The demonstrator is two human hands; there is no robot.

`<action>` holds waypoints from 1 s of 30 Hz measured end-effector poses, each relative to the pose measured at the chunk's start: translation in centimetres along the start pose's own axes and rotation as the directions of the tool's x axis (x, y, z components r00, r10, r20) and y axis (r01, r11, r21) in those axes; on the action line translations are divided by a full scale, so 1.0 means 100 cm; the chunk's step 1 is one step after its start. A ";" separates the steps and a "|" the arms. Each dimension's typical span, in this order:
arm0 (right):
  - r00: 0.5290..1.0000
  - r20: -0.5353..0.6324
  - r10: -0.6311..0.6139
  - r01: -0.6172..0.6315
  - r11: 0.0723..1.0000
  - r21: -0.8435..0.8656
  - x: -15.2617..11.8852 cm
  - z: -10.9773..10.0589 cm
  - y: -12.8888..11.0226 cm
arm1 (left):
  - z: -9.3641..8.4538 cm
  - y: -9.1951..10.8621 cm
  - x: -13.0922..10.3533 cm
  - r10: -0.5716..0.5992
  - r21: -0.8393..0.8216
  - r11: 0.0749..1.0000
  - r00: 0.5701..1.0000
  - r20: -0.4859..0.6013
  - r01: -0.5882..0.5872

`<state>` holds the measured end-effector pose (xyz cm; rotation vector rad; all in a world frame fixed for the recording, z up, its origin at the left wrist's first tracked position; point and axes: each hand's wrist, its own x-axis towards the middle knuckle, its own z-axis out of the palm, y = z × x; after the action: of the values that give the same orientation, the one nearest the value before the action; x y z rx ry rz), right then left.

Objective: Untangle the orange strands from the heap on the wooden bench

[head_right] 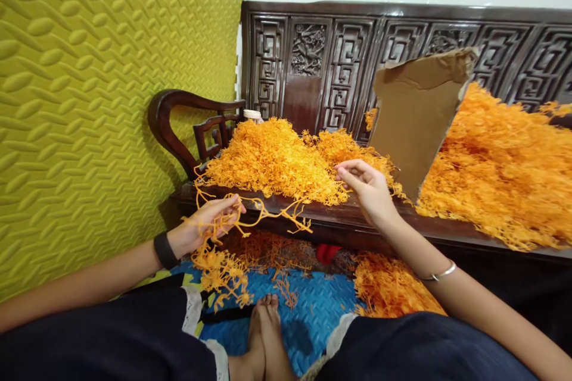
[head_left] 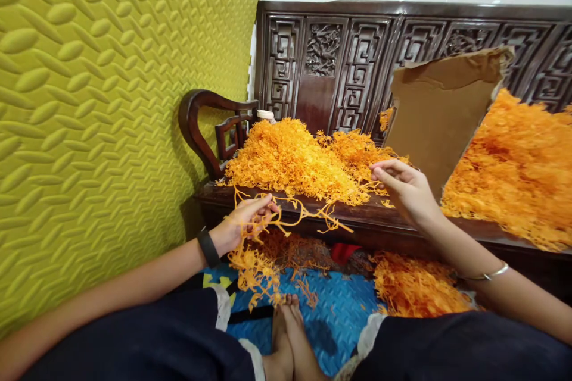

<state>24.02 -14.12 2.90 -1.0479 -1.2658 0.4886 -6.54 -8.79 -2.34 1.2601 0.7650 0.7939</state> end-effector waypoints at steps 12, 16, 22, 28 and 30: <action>0.938 -0.328 -0.111 0.202 0.945 0.257 0.003 -0.001 -0.023 | -0.003 0.001 -0.007 -0.008 -0.024 1.000 1.000 -0.022 0.007; 0.901 -0.426 -0.082 0.230 0.923 0.308 0.006 -0.005 -0.023 | -0.003 0.000 -0.007 0.006 -0.026 1.000 1.000 -0.020 -0.007; 0.877 -0.480 -0.032 0.221 0.914 0.341 0.009 -0.006 -0.022 | -0.001 0.001 -0.011 0.016 -0.050 0.999 1.000 -0.016 -0.017; 0.889 -0.452 0.076 0.122 0.912 0.393 0.009 -0.010 -0.040 | 0.002 0.007 -0.014 0.014 -0.024 1.000 1.000 -0.022 -0.015; 0.887 -0.459 0.048 0.136 0.924 0.358 0.007 -0.015 -0.048 | 0.002 0.007 -0.014 0.036 -0.017 0.999 0.998 -0.045 -0.037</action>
<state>24.47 -16.37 7.39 -0.7393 -0.7278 0.3984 -7.15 -10.03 -1.49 1.2468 0.7713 0.8591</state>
